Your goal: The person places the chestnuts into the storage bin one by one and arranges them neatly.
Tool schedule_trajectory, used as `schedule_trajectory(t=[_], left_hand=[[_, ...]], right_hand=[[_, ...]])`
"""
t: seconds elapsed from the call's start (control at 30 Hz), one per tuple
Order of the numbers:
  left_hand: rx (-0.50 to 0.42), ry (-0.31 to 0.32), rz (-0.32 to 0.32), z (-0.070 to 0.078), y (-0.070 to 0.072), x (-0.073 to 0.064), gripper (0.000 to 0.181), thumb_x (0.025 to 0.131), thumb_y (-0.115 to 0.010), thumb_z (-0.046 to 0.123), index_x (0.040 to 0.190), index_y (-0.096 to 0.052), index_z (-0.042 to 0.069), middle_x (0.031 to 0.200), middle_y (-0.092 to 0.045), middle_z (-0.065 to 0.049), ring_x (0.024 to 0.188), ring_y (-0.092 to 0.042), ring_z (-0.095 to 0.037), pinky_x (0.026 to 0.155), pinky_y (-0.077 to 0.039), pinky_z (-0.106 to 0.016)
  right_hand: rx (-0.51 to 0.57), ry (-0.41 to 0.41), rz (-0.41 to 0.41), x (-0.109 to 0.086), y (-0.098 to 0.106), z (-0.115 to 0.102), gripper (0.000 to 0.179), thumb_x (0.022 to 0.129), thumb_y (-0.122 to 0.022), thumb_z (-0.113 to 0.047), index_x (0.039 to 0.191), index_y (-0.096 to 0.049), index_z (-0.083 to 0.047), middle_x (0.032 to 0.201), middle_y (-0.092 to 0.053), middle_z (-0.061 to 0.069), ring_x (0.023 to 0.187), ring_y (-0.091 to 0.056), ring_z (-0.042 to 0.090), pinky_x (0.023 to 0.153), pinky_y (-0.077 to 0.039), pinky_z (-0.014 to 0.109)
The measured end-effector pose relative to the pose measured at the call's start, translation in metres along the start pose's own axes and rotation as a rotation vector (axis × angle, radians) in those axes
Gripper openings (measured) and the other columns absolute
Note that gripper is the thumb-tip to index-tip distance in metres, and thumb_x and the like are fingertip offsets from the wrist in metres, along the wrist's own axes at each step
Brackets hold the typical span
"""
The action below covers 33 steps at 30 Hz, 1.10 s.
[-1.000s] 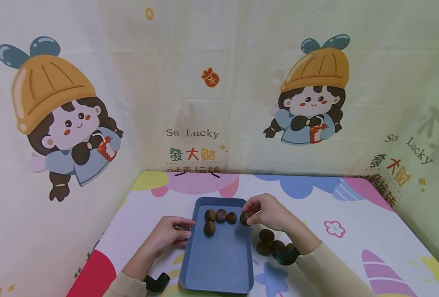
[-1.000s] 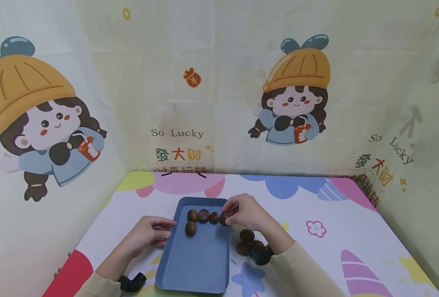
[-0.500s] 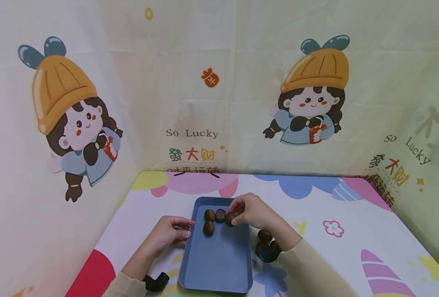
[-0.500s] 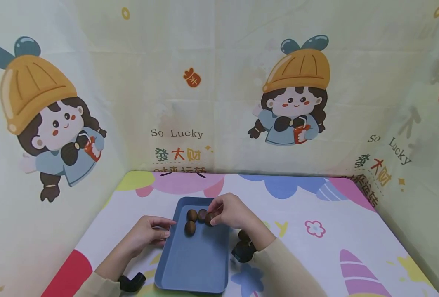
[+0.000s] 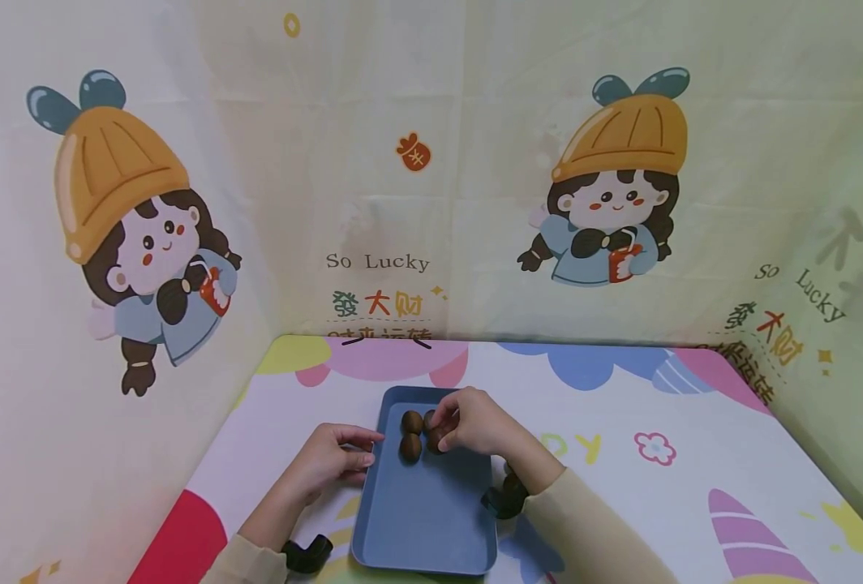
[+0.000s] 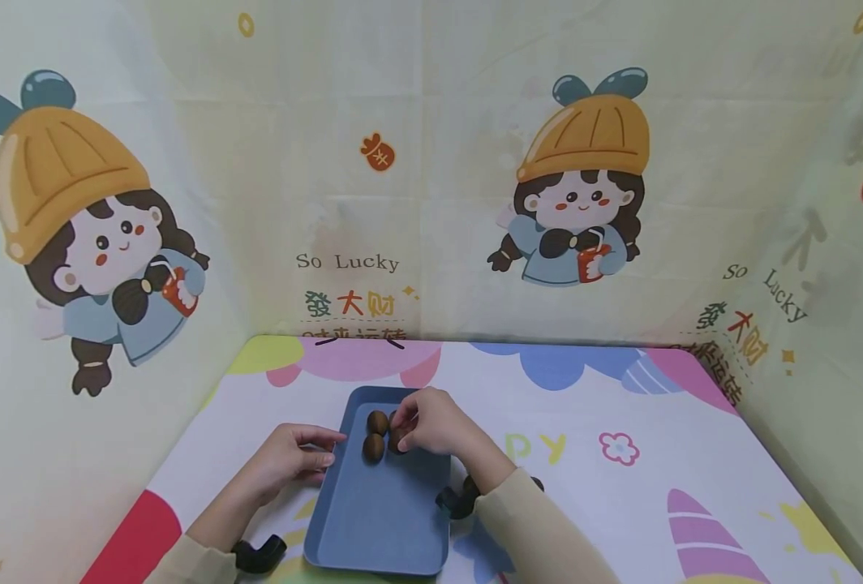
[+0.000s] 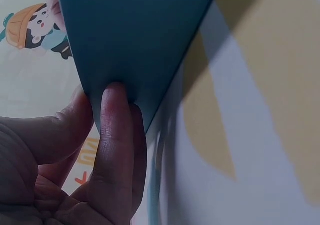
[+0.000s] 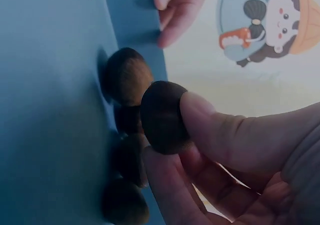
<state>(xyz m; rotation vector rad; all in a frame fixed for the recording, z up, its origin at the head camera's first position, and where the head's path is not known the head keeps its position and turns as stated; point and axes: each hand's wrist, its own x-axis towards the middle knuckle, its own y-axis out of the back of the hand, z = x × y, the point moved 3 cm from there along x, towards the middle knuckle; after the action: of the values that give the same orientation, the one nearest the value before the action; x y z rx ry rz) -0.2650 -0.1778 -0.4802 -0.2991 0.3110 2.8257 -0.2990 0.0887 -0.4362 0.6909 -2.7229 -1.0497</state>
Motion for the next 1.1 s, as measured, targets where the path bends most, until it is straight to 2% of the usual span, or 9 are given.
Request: schedule_trajectory(t=[0.2, 0.43, 0.63, 0.8, 0.93, 1.1], left_hand=[[-0.011, 0.004, -0.003, -0.002, 0.000, 0.001, 0.037, 0.093, -0.078, -0.006, 0.130, -0.073, -0.008, 0.108, -0.079, -0.017, 0.078, -0.075, -0.014, 0.068, -0.068, -0.036], [-0.020, -0.005, -0.009, -0.001, 0.000, 0.000, 0.037, 0.093, -0.077, -0.006, 0.130, -0.073, -0.009, 0.108, -0.079, -0.018, 0.080, -0.075, -0.014, 0.068, -0.068, -0.036], [0.000, 0.008, 0.006, 0.000, 0.001, 0.001, 0.035, 0.093, -0.079, -0.005, 0.128, -0.076, -0.005, 0.110, -0.078, -0.015, 0.084, -0.073, -0.014, 0.069, -0.068, -0.035], [0.013, 0.002, 0.003, 0.000, 0.001, 0.001, 0.037, 0.093, -0.079, -0.004, 0.129, -0.075, -0.005, 0.113, -0.077, -0.018, 0.084, -0.073, -0.015, 0.070, -0.068, -0.037], [0.013, 0.006, 0.003, 0.001, 0.000, 0.000, 0.037, 0.092, -0.079, -0.005, 0.129, -0.075, -0.005, 0.116, -0.076, -0.020, 0.084, -0.073, -0.015, 0.070, -0.069, -0.037], [0.011, 0.019, 0.008, 0.001, 0.001, 0.000, 0.036, 0.092, -0.079, -0.005, 0.128, -0.076, -0.003, 0.113, -0.077, -0.018, 0.084, -0.074, -0.015, 0.070, -0.068, -0.035]], right_hand=[[-0.085, 0.012, -0.005, 0.001, -0.009, -0.003, 0.025, 0.077, -0.094, -0.001, 0.090, -0.078, -0.015, 0.082, -0.073, -0.005, 0.076, -0.064, 0.010, 0.072, -0.057, 0.029], [-0.106, 0.001, -0.007, 0.003, -0.012, -0.004, 0.026, 0.076, -0.094, 0.000, 0.086, -0.077, -0.016, 0.082, -0.072, -0.004, 0.075, -0.063, 0.013, 0.070, -0.057, 0.031], [-0.150, 0.005, -0.010, 0.003, -0.016, -0.006, 0.027, 0.076, -0.094, 0.002, 0.085, -0.076, -0.016, 0.080, -0.070, -0.004, 0.073, -0.061, 0.012, 0.067, -0.056, 0.028], [-0.196, 0.014, -0.013, 0.002, -0.018, -0.009, 0.026, 0.077, -0.093, 0.002, 0.085, -0.076, -0.017, 0.080, -0.070, -0.004, 0.073, -0.060, 0.010, 0.066, -0.055, 0.026], [-0.213, 0.023, -0.008, 0.002, -0.018, -0.011, 0.025, 0.079, -0.090, 0.004, 0.086, -0.077, -0.016, 0.082, -0.070, -0.004, 0.074, -0.060, 0.011, 0.065, -0.055, 0.026], [-0.224, 0.043, 0.002, 0.002, -0.017, -0.012, 0.025, 0.082, -0.083, 0.008, 0.087, -0.079, -0.016, 0.082, -0.071, -0.003, 0.074, -0.058, 0.012, 0.063, -0.054, 0.025]])
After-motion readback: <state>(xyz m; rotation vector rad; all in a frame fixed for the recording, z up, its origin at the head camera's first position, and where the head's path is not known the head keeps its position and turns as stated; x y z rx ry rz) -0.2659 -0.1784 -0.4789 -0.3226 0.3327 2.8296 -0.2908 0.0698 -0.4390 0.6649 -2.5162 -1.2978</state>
